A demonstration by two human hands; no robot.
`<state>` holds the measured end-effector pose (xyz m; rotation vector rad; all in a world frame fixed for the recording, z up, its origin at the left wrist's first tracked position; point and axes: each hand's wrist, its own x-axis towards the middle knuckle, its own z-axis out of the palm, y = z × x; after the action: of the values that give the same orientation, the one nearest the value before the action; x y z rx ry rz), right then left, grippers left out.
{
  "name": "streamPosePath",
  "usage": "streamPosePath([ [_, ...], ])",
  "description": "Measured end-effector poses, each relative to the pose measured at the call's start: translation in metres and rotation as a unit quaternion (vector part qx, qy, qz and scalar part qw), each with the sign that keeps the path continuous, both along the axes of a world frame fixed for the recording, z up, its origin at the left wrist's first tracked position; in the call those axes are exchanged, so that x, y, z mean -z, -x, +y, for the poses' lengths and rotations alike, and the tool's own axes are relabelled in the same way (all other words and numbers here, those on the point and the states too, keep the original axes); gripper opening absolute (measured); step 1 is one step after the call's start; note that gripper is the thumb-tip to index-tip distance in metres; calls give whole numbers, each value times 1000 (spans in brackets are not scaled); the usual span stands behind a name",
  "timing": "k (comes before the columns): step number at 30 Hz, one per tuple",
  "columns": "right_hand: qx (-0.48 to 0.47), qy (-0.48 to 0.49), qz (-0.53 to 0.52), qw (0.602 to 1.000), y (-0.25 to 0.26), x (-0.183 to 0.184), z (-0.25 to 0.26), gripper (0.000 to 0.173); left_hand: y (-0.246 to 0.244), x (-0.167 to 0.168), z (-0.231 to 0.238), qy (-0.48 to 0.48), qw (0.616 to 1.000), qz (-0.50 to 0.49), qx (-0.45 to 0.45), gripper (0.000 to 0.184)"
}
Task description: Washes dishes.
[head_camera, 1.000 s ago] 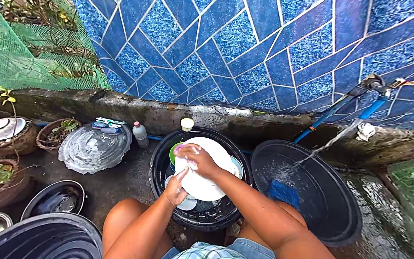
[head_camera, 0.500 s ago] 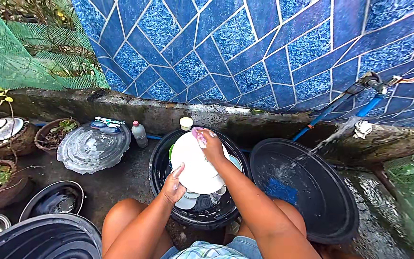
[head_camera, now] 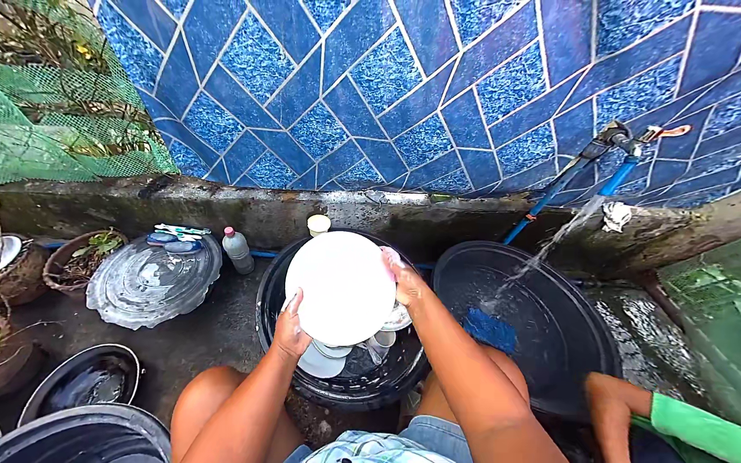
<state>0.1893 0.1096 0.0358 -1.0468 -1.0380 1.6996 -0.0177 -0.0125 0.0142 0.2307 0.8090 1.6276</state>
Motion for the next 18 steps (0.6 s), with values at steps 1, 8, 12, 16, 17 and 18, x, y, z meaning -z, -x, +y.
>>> streamPosePath([
  [1, -7, 17, 5, 1000, 3, -9, -12, 29, 0, 4, 6, 26, 997, 50, -45, 37],
  [8, -98, -405, -216, 883, 26, -14, -66, 35, 5, 9, 32, 103, 991, 84, -33, 68],
  [12, -94, -632, -347, 687, 41, 16, -86, 28, 2, -9, 23, -51, 995, -81, -37, 65],
  [16, -127, -632, -402, 650, 41, 35, -86, 35, -12, -8, 15, 7, 996, -82, -25, 32],
  [17, -183, -596, -406, 668, 37, 32, -83, 45, -13, -5, 15, 3, 997, -82, -14, 37],
  [18, -215, -557, -413, 688, 32, 30, -77, 55, -11, -3, 15, -8, 997, -82, -4, 41],
])
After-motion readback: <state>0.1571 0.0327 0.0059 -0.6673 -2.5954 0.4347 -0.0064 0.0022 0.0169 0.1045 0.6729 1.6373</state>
